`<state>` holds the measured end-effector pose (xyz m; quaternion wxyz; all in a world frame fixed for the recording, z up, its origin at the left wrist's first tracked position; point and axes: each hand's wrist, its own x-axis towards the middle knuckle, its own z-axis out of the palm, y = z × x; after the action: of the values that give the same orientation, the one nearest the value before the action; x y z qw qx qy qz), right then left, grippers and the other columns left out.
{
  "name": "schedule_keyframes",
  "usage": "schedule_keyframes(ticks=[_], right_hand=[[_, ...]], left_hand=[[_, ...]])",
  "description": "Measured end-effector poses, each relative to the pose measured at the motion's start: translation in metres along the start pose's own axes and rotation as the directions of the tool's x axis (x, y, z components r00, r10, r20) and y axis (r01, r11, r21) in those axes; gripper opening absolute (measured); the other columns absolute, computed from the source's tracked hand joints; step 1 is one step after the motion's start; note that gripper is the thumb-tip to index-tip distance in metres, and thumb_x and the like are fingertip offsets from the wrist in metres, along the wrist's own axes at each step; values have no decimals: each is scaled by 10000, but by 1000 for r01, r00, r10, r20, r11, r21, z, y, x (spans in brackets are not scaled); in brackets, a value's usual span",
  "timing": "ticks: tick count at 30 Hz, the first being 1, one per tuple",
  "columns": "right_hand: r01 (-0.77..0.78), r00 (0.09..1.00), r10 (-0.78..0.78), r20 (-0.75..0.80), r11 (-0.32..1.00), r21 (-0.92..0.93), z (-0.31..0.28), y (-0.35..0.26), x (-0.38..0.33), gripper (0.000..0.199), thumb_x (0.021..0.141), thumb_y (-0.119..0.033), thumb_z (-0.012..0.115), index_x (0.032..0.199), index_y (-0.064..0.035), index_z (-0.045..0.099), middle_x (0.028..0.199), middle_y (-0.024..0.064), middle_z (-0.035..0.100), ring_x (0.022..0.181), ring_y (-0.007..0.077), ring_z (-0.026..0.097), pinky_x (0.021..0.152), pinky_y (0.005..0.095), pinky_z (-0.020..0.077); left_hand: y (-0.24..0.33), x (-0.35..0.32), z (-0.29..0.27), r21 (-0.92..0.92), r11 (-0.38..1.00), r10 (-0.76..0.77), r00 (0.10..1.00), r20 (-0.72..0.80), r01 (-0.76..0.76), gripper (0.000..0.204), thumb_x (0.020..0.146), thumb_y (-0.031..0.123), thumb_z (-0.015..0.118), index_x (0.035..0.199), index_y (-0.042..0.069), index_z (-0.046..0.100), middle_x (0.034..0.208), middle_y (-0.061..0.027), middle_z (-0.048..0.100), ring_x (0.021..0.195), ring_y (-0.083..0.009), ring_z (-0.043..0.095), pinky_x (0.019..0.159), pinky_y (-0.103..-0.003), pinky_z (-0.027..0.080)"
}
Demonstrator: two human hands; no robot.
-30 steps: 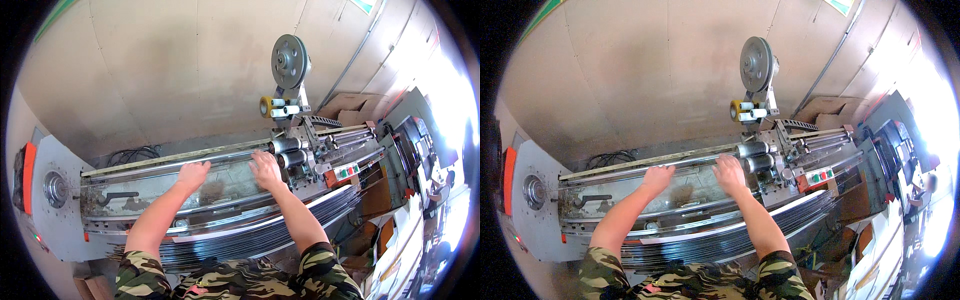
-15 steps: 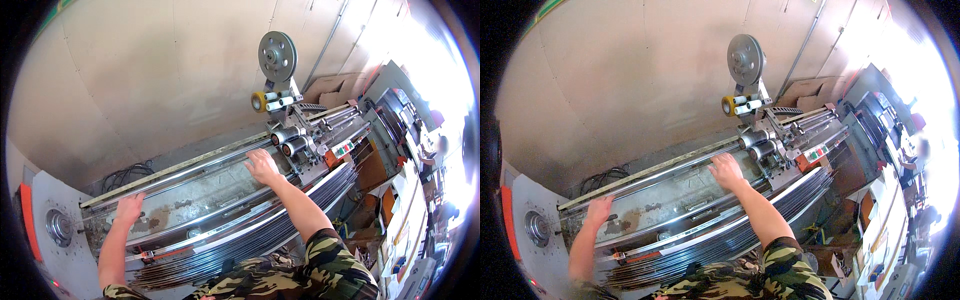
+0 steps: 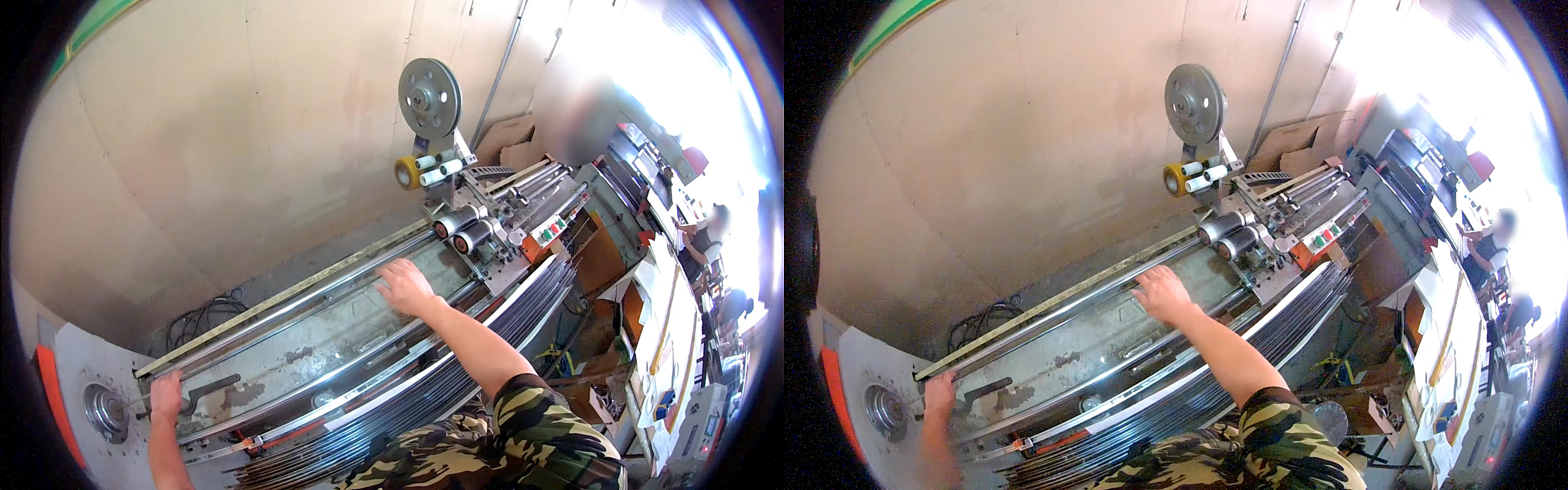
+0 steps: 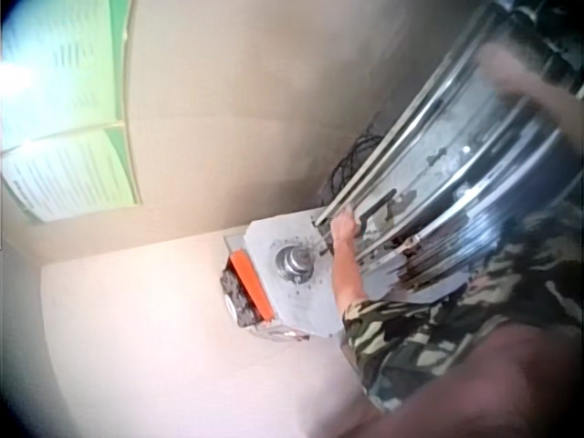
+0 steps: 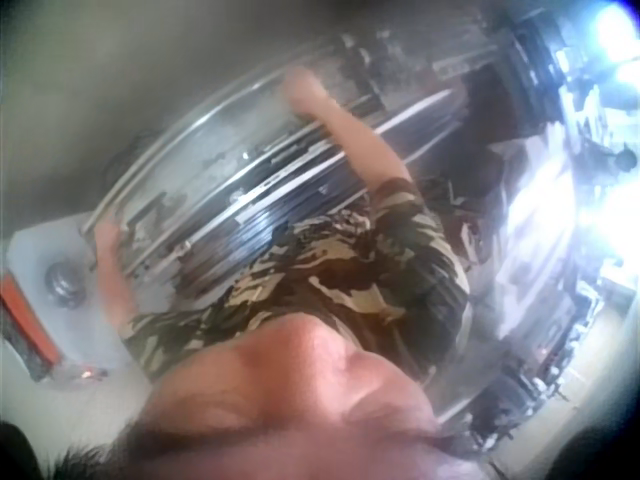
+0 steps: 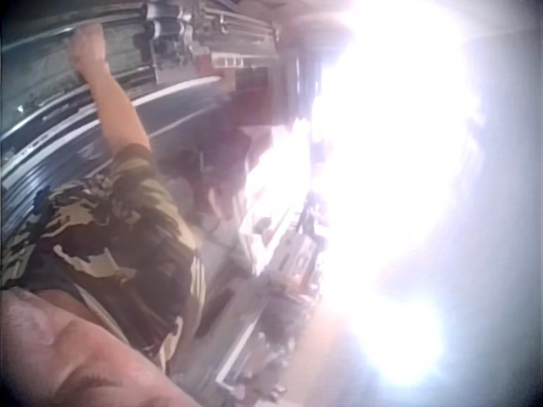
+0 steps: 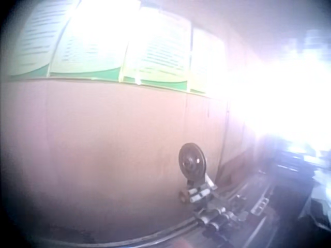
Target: The person repeatedly picks up metal rods from a stack, places them into a rotating polishing machine, and moves them back and forth to polish the surface. After polishing, the rods are placed on a nearby table. The process is repeated for multiple rods.
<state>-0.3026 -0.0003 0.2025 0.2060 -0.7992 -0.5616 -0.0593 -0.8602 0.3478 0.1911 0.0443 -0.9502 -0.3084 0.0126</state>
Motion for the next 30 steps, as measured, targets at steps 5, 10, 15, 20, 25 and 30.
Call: schedule_keyframes(ticks=[5,10,15,20,25,30], right_hand=[[2,999,-3,36,999,38,-1,-16,3,357,902,-299,633,1133,-28,662,1131,165,664,1134,337,573,1039,441,421],[59,993,-68,100,995,86,6,-34,8,395,896,-308,627,1164,-20,647,1139,161,657,1153,335,564,1049,437,412],[86,988,-100,116,989,122,22,-57,10,350,903,-291,603,1127,-26,649,1121,155,654,1130,326,570,1024,440,417],[175,976,-198,90,960,219,36,-83,16,261,909,-252,576,1053,-45,642,1072,138,650,1115,320,569,1000,434,417],[248,957,-274,92,942,226,54,-88,29,176,851,-166,603,986,-69,662,1006,113,677,1043,289,623,958,420,443],[220,969,-224,105,974,48,9,-31,27,101,822,-178,616,845,-123,698,798,104,687,852,279,677,893,427,472]], left_hand=[[-13,-10,2,29,997,-70,997,-21,71,209,840,71,535,1005,61,662,885,-182,693,848,-370,666,778,-489,515],[-34,-15,14,62,988,-143,989,27,141,158,817,69,581,943,50,675,867,-179,682,855,-370,649,780,-492,506],[-44,-9,23,9,979,-203,978,50,203,127,782,100,678,897,59,713,900,-161,685,883,-360,653,816,-467,519],[-41,2,21,145,945,-321,922,217,294,222,745,107,718,963,74,745,914,-150,715,883,-345,672,810,-444,548],[-9,27,5,219,930,-347,905,245,297,204,786,123,704,981,89,755,902,-184,716,862,-360,682,793,-456,554],[83,27,-21,-115,963,-244,970,8,243,187,812,108,684,990,54,712,872,-226,686,866,-404,658,756,-495,519]])
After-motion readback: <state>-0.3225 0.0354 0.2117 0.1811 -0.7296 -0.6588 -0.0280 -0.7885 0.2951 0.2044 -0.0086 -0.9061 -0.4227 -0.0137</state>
